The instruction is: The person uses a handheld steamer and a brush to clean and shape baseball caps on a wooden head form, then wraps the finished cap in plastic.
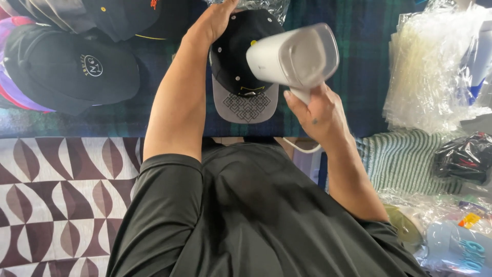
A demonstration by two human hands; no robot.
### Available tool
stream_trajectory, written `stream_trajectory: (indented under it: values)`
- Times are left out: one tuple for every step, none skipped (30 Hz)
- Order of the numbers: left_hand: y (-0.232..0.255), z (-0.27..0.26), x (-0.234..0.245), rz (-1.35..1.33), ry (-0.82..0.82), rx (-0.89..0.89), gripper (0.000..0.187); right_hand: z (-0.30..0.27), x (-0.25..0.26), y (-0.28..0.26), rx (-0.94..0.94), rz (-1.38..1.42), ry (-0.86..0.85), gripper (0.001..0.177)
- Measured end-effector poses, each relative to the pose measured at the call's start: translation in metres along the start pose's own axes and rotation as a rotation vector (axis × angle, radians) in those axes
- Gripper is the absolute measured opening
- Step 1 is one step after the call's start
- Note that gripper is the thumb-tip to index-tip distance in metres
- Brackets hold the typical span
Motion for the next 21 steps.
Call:
stream_trajectory:
  values:
    - [-0.006, 0.0, -0.002, 0.002, -0.005, -0.001, 0.089, -0.016, 0.0, 0.007, -0.005, -0.001, 0.002, 0.036]
    - [-0.007, 0.006, -0.005, -0.002, -0.02, -0.002, 0.092, -0.028, 0.003, 0.012, 0.039, -0.015, 0.035, 0.031]
    - [-0.007, 0.011, -0.007, -0.007, -0.035, -0.003, 0.095, -0.039, 0.005, 0.017, 0.084, -0.029, 0.069, 0.027]
    - [-0.004, 0.009, -0.006, -0.008, -0.031, -0.004, 0.095, -0.051, 0.004, 0.023, 0.088, -0.029, 0.069, 0.027]
    - [0.0, 0.006, -0.005, -0.006, -0.018, -0.012, 0.094, -0.063, 0.004, 0.032, 0.059, -0.049, 0.097, 0.023]
    - [0.0, 0.001, -0.001, 0.003, -0.003, -0.013, 0.093, -0.077, 0.002, 0.04, 0.028, -0.061, 0.12, 0.019]
    - [-0.003, -0.001, 0.002, 0.008, 0.004, -0.008, 0.093, -0.071, 0.002, 0.037, 0.029, -0.052, 0.117, 0.019]
    - [0.0, -0.001, 0.0, 0.007, -0.01, -0.012, 0.091, -0.065, 0.002, 0.036, 0.007, -0.082, 0.097, 0.022]
    - [0.002, 0.0, -0.003, 0.005, -0.024, -0.016, 0.089, -0.059, 0.002, 0.036, -0.015, -0.112, 0.077, 0.025]
    - [0.008, -0.005, -0.002, 0.012, -0.039, -0.021, 0.089, -0.045, 0.004, 0.034, -0.029, -0.117, 0.084, 0.025]
    - [0.012, -0.009, -0.001, -0.014, -0.05, -0.005, 0.088, -0.031, 0.005, 0.03, -0.008, -0.039, 0.104, 0.03]
    - [0.015, -0.012, 0.003, -0.044, -0.053, 0.012, 0.088, -0.015, 0.005, 0.024, 0.023, 0.04, 0.122, 0.036]
    - [0.011, -0.009, -0.001, -0.042, -0.06, 0.007, 0.088, -0.008, 0.01, 0.022, 0.019, 0.036, 0.128, 0.036]
    - [0.006, -0.005, -0.001, -0.036, -0.039, -0.007, 0.09, 0.001, 0.012, 0.02, 0.035, 0.021, 0.096, 0.036]
    - [0.002, -0.001, 0.0, -0.031, -0.018, -0.021, 0.094, 0.009, 0.013, 0.017, 0.051, 0.007, 0.065, 0.036]
    - [-0.006, 0.002, 0.0, -0.026, -0.026, -0.014, 0.094, 0.007, 0.01, 0.016, 0.04, 0.008, 0.061, 0.036]
    - [-0.01, 0.006, 0.001, -0.021, -0.011, -0.047, 0.089, 0.005, 0.008, 0.015, 0.036, 0.023, 0.049, 0.036]
    - [-0.007, 0.013, -0.002, -0.024, 0.004, -0.094, 0.084, 0.005, 0.01, 0.016, 0.039, 0.028, 0.047, 0.037]
    - [-0.008, 0.011, -0.011, -0.027, -0.005, -0.1, 0.084, -0.013, 0.012, 0.024, 0.034, 0.02, 0.054, 0.037]
    - [-0.008, 0.014, -0.01, -0.051, 0.002, -0.099, 0.087, -0.025, 0.01, 0.032, 0.027, 0.009, 0.086, 0.036]
    - [-0.009, 0.017, -0.008, -0.074, 0.01, -0.098, 0.09, -0.037, 0.008, 0.04, 0.019, -0.001, 0.119, 0.036]
Point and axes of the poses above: each hand's wrist, its own z-axis towards the middle knuckle, its own x-axis out of the back of the hand, y = z × x, the point moved 7 cm from there along z, towards the middle knuckle, and after that the axes turned 15 degrees about y, right-handed, at the moved point
